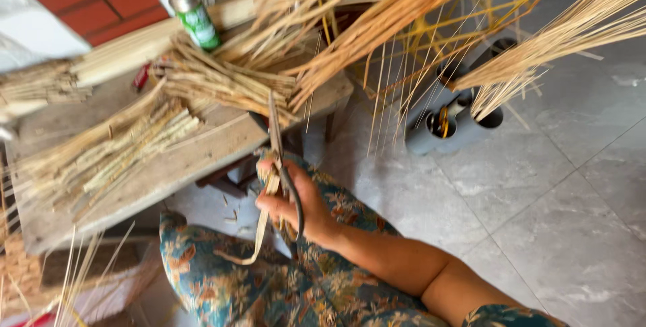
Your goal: The person sits on a low stool and uses shears to trim bundles of dried plant stalks held in the left hand. Trimmed pieces are placed on a wooden workbench. The person repeatedly picks up stalks, trims them, and sets them down.
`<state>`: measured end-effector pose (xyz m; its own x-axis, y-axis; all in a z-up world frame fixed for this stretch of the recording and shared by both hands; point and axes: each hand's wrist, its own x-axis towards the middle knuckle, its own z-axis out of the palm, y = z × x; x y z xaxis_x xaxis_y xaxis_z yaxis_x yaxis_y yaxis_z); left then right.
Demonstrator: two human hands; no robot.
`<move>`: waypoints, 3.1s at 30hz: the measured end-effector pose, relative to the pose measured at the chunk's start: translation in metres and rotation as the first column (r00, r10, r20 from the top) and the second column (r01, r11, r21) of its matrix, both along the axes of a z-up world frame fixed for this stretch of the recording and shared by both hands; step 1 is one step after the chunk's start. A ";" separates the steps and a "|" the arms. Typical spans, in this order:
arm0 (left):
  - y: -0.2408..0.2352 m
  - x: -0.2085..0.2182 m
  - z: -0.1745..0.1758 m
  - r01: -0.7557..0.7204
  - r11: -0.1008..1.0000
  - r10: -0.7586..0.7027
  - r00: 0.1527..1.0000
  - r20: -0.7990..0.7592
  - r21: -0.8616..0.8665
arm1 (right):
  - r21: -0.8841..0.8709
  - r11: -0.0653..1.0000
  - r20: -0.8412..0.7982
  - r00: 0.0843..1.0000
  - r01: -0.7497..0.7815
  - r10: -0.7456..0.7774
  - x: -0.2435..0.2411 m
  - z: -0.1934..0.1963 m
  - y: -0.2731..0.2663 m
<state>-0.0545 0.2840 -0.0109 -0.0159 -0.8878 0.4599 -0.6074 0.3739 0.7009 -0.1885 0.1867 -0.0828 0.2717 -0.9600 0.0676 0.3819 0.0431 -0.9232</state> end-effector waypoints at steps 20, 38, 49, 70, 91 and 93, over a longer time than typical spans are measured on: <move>-0.001 -0.002 -0.040 -0.079 0.895 0.122 0.990 -0.071 0.438 | -0.009 0.999 0.063 0.997 -0.053 0.053 -0.001 -0.004 0.010; 0.015 0.012 -0.061 -0.101 0.855 0.176 0.979 -0.101 0.509 | -0.014 0.997 0.059 0.996 -0.071 0.072 -0.001 0.008 0.014; 0.009 0.012 -0.055 -0.112 0.852 0.198 0.973 -0.116 0.512 | -0.074 0.993 0.056 0.994 -0.091 0.095 -0.002 0.009 0.014; 0.011 -0.005 -0.048 0.058 0.905 0.197 0.821 -0.536 0.422 | -0.156 0.946 -0.126 0.956 -0.283 0.265 -0.026 0.036 0.019; -0.009 0.000 -0.073 -0.011 0.987 0.156 0.328 -0.932 0.161 | -0.271 0.892 -0.589 0.795 -0.362 0.144 -0.012 0.014 0.036; -0.008 -0.003 -0.073 0.032 0.986 0.146 0.279 -0.949 0.162 | -0.265 0.895 -0.591 0.794 -0.359 0.143 -0.012 0.015 0.038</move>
<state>-0.0580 0.2756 -0.0840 0.4084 -0.9128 -0.0042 0.5156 0.2268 0.8263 -0.2008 0.2244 -0.0676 0.5932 -0.7919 0.1449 -0.1658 -0.2963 -0.9406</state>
